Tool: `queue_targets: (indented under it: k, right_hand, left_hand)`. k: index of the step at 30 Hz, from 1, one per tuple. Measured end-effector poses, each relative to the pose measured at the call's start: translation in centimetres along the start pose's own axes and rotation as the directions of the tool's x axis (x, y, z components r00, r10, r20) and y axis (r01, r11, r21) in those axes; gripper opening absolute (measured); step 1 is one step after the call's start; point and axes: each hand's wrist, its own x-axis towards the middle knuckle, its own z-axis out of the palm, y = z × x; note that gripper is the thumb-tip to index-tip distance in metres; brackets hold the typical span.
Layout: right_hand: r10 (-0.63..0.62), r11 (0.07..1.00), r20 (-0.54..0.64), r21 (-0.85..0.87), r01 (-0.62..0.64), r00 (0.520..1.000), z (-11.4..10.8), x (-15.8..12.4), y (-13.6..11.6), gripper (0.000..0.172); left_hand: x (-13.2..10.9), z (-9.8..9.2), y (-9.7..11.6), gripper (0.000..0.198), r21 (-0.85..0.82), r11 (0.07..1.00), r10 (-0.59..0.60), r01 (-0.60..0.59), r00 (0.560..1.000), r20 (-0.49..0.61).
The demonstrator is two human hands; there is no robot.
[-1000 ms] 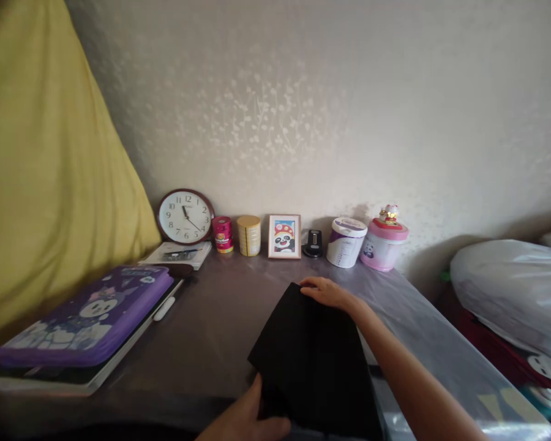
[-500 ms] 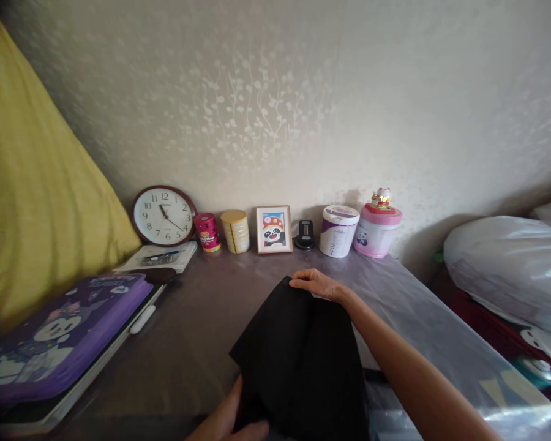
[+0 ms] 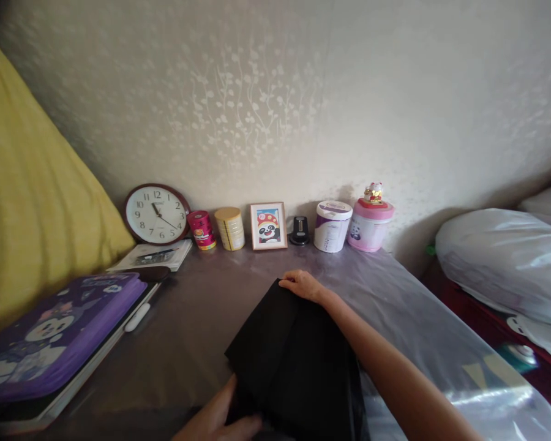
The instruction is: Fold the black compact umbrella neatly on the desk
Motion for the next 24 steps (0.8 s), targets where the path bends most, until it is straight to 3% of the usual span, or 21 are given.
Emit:
queue_targets:
  k: [3,5,7,9,12,15,18,24]
  right_hand:
    - [0.023,0.996,0.007,-0.090,-0.022,1.000,-0.2,-0.5,-0.2,0.019]
    - [0.024,0.980,-0.054,-0.194,-0.034,0.998,-0.3,-1.0,-0.6,0.020]
    - [-0.059,0.950,-0.143,-0.314,0.011,0.988,-0.4,-1.6,-1.5,0.022]
    - [-0.225,0.915,-0.172,-0.376,0.147,0.959,-0.6,-2.4,-2.7,0.021]
    - [-0.450,0.864,-0.079,-0.289,0.412,0.889,-0.4,-3.8,-4.8,0.024]
    - [-0.553,0.820,0.008,-0.170,0.546,0.833,0.2,-5.2,-6.3,0.024]
    - [-0.568,0.801,0.063,-0.186,0.569,0.821,1.2,-6.1,-6.8,0.025]
    - [-0.533,0.801,0.101,-0.259,0.540,0.840,2.5,-5.8,-5.9,0.029]
  left_hand:
    - [-0.4,0.2,0.2,0.076,-0.048,0.992,-0.118,0.117,0.993,-0.005]
    - [-0.5,0.3,0.2,0.074,-0.080,0.987,-0.141,0.137,0.989,-0.047]
    - [-0.6,0.4,0.0,0.070,-0.094,0.992,-0.093,0.082,0.989,-0.117]
    - [-0.4,0.5,-0.2,0.069,-0.100,0.994,-0.047,0.032,0.987,-0.153]
    - [0.2,0.6,-0.8,0.069,-0.109,0.994,-0.031,0.016,0.989,-0.142]
    - [0.7,0.6,-1.6,0.068,-0.104,0.995,-0.016,0.001,0.989,-0.145]
    - [1.1,0.7,-2.0,0.068,-0.071,0.997,-0.019,0.004,0.978,-0.206]
    - [1.2,1.3,-1.6,0.085,-0.053,0.997,-0.071,0.057,0.942,-0.327]
